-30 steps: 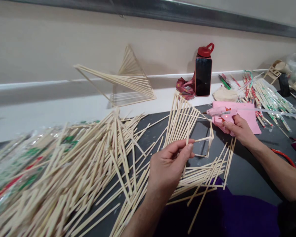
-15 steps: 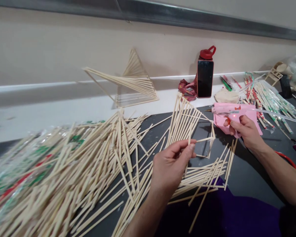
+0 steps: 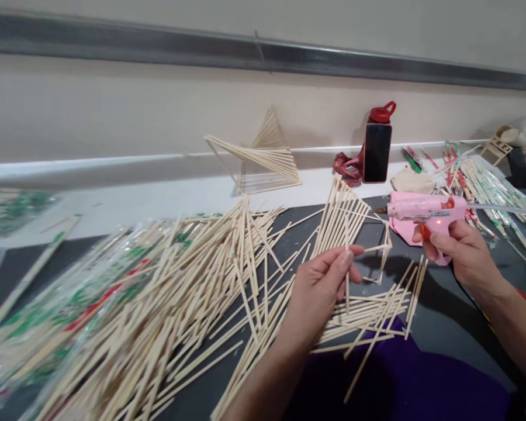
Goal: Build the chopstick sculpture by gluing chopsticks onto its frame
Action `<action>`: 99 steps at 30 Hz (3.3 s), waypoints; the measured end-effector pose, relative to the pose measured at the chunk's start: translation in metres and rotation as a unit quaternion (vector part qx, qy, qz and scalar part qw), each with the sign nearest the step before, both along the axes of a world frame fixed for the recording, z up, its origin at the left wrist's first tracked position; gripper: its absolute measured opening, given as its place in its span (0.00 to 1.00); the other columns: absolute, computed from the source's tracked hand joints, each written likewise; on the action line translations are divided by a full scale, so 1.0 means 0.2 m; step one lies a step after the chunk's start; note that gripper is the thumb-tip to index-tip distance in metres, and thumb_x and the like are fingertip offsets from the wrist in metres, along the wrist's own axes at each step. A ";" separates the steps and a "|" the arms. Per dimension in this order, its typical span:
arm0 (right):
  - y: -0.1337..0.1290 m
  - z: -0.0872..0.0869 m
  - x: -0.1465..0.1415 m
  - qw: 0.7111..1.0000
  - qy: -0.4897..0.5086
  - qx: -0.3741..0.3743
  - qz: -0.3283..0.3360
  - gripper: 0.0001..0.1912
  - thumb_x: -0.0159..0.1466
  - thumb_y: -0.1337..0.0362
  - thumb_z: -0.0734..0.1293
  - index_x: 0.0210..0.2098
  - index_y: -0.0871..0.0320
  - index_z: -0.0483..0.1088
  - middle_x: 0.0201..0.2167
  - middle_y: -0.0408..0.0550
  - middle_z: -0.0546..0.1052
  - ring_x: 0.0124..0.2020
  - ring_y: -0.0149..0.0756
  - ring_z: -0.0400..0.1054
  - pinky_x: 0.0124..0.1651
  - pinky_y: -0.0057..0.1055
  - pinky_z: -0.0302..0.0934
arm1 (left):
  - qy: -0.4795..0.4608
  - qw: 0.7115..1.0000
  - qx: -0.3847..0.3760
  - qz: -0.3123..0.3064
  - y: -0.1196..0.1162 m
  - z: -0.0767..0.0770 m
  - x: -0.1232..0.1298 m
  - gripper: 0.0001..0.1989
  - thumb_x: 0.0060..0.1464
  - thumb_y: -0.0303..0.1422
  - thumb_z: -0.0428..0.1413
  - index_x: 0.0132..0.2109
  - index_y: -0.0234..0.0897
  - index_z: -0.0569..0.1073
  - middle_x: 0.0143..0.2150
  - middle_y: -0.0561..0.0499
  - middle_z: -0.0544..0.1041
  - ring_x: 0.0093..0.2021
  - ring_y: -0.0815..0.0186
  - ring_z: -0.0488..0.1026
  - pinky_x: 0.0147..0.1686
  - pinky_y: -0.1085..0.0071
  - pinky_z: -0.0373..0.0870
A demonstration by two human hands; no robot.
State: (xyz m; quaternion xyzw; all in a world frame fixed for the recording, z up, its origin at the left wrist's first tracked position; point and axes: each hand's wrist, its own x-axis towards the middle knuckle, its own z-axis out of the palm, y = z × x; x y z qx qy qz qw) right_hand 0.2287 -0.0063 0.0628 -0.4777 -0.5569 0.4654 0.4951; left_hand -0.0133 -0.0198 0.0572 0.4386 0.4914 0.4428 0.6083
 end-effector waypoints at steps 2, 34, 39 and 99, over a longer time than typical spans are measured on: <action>-0.02 0.02 -0.02 1.000 0.016 0.006 0.011 0.11 0.59 0.56 0.70 0.34 0.57 0.71 0.30 0.47 0.78 0.20 0.28 0.63 0.21 0.28 0.57 | -0.021 1.000 0.001 -0.015 -0.01 0.01 0.00 0.15 0.55 0.41 0.56 0.41 0.33 0.78 0.22 0.54 0.72 0.17 0.78 0.54 0.18 0.78 0.49; -0.04 0.03 0.01 1.000 -0.022 -0.002 -0.020 0.09 0.58 0.59 0.71 0.33 0.58 0.75 0.20 0.42 0.72 0.18 0.26 0.61 0.20 0.24 0.55 | -0.160 0.978 -0.074 -0.112 -0.05 0.08 0.04 0.17 0.51 0.45 0.59 0.36 0.34 0.78 0.17 0.57 0.66 0.15 0.79 0.49 0.17 0.76 0.41; 0.08 0.04 0.11 0.976 0.120 -0.010 -0.184 0.10 0.57 0.58 0.71 0.35 0.57 0.72 0.22 0.41 0.74 0.20 0.27 0.65 0.22 0.23 0.61 | -0.132 0.986 -0.055 -0.088 -0.05 0.08 0.02 0.17 0.51 0.45 0.60 0.38 0.35 0.78 0.19 0.57 0.68 0.15 0.79 0.51 0.17 0.77 0.43; 0.21 0.20 -0.26 0.997 -0.015 -0.005 0.080 0.09 0.55 0.59 0.70 0.25 0.59 0.76 0.20 0.41 0.73 0.20 0.23 0.59 0.23 0.24 0.54 | 0.354 0.911 0.210 -0.035 0.13 0.26 0.07 0.17 0.55 0.42 0.51 0.28 0.38 0.77 0.18 0.56 0.70 0.22 0.70 0.65 0.27 0.73 0.59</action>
